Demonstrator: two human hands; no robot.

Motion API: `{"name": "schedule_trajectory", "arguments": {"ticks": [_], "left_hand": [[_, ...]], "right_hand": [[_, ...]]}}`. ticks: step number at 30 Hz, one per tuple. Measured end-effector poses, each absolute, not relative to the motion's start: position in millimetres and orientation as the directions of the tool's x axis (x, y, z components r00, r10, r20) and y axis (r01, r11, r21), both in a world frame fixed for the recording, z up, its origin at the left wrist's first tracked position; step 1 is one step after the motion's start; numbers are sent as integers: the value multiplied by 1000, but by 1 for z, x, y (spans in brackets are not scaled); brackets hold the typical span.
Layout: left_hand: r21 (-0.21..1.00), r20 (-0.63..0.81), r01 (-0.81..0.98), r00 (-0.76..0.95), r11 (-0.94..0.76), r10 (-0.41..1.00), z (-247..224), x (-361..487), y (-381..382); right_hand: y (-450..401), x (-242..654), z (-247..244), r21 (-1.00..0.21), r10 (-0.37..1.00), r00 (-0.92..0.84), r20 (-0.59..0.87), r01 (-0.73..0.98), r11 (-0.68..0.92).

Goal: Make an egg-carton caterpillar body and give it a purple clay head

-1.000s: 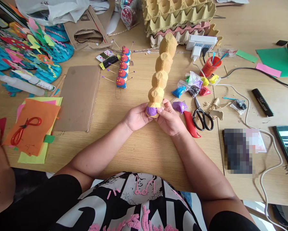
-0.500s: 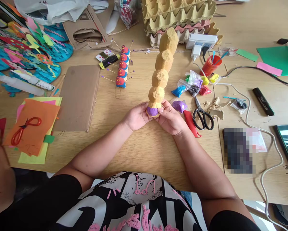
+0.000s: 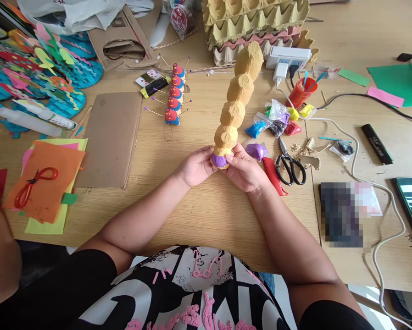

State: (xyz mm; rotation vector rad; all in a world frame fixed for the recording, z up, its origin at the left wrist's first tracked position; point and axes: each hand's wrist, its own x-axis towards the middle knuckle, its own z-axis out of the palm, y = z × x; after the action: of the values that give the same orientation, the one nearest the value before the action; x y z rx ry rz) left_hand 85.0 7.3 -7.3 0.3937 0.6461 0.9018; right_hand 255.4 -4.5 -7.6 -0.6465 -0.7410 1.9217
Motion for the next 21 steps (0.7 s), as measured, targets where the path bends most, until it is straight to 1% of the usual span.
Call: {"name": "schedule_trajectory", "arguments": {"ticks": [16,21], "left_hand": [[580,-354,-594,433,557,829,-9,87,7],[587,-337,-594,439,550,833,-7,87,5]], "right_hand": [[-3,254,-6,-745,913,-378,-150,-564,-356],[-2,255,-5,-745,908,-398,-128,-565,-353]]}}
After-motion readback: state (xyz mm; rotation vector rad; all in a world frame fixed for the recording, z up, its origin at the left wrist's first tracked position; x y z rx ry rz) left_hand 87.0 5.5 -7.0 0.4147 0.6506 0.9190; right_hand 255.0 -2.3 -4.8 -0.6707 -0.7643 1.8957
